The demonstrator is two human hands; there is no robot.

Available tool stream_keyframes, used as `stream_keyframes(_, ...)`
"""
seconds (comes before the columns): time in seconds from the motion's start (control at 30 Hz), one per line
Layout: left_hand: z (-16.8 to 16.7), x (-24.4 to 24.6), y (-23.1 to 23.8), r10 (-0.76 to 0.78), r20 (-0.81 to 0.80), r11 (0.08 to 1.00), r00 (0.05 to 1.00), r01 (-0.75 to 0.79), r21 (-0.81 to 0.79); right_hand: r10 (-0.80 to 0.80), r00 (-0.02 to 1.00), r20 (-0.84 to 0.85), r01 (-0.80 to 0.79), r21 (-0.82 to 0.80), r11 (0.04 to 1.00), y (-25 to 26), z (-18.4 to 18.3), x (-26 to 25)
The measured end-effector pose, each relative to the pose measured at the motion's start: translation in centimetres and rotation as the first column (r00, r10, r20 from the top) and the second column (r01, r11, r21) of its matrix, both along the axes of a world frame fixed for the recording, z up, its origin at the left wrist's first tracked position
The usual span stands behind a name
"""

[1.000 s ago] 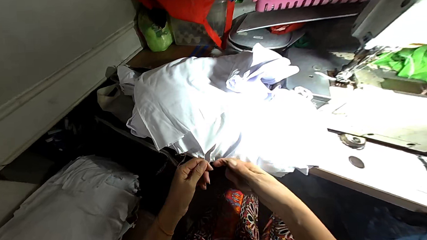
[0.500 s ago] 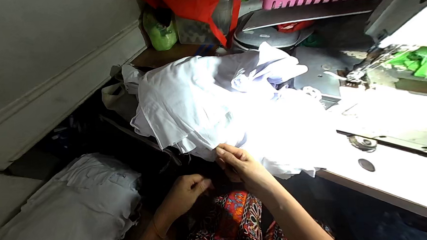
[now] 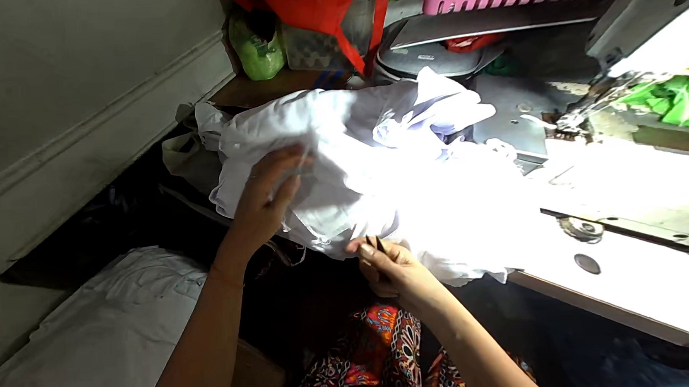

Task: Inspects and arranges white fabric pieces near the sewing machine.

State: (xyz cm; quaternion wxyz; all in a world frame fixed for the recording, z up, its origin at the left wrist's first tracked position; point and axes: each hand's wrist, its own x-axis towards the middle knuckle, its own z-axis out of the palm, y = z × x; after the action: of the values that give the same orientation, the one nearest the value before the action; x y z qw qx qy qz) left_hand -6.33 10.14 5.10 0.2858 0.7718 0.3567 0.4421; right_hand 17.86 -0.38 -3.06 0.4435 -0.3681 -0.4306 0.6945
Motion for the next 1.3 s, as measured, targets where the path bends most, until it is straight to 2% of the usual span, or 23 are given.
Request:
stream_keyframes(0.07,-1.9,0.9,2.1,-0.057,-0.281,0.996,0.958,0.073,0.047,0.017,0.986,0.168,-0.015,-0.012,1.000,-0.4,-0.2,-0.5)
stream_keyframes(0.1,-2.7,1.2,2.6,-0.077,-0.346,0.995,0.935,0.096,0.037,0.020,0.972,0.234,-0.017,-0.015,1.000,-0.6,-0.2,-0.7)
stream_keyframes(0.13,-2.9,1.2,2.6,-0.083,-0.341,0.995,0.936,0.097,0.025,0.012,0.962,0.273,-0.009,-0.010,1.000,-0.7,-0.2,-0.9)
stream_keyframes(0.17,-2.7,0.9,2.2,-0.067,-0.264,0.997,0.962,0.073,0.013,-0.007,0.958,0.287,0.007,0.000,1.000,-0.8,-0.2,-1.0)
stream_keyframes(0.23,-2.1,0.1,0.1,0.044,-0.102,0.998,0.994,-0.048,-0.033,-0.067,0.959,0.274,0.067,0.010,0.998,-1.1,0.0,-1.4)
stream_keyframes(0.27,-2.1,-0.3,-1.1,0.128,-0.077,0.990,0.989,-0.132,-0.052,-0.098,0.960,0.263,0.098,0.014,0.995,-1.1,0.1,-1.6)
stream_keyframes(0.37,-4.0,-0.5,-4.2,0.248,-0.183,0.956,0.951,-0.271,-0.114,-0.140,0.961,0.238,0.135,0.039,0.990,-0.9,0.4,-2.2)
stream_keyframes(0.43,-6.0,0.5,-5.6,0.233,-0.259,0.948,0.937,-0.278,-0.157,-0.126,0.968,0.218,0.116,0.057,0.992,-0.8,0.1,-2.8)
stream_keyframes(0.5,-7.6,1.8,-6.5,0.245,-0.253,0.938,0.936,-0.295,-0.182,-0.085,0.976,0.202,0.075,0.058,0.995,-0.7,-0.3,-3.0)
stream_keyframes(0.63,-8.7,2.2,-8.0,0.189,0.001,0.906,0.982,-0.174,-0.386,-0.036,0.974,0.225,0.031,0.024,0.999,-0.2,0.3,-2.5)
stream_keyframes(0.7,-9.2,1.7,-8.9,0.161,0.043,0.885,0.986,-0.125,-0.448,0.009,0.964,0.267,-0.003,-0.022,1.000,0.1,0.9,-2.2)
stream_keyframes(0.97,-9.0,0.2,-10.2,0.065,0.012,0.888,0.998,-0.052,-0.457,0.033,0.977,0.210,0.002,-0.165,0.986,2.4,2.9,-4.9)
stream_keyframes(1.17,-9.5,-1.6,-9.6,-0.065,-0.120,0.867,0.991,-0.003,-0.498,0.110,0.961,0.253,-0.084,-0.110,0.990,2.4,1.7,-5.0)
stream_keyframes(1.23,-9.9,-2.1,-9.2,0.029,-0.104,0.852,0.994,-0.079,-0.518,0.174,0.951,0.256,-0.150,-0.110,0.983,1.8,0.8,-4.3)
stream_keyframes(1.3,-10.4,-1.9,-8.6,0.207,-0.002,0.809,0.978,-0.172,-0.563,0.156,0.960,0.234,-0.131,-0.119,0.984,1.0,0.2,-3.9)
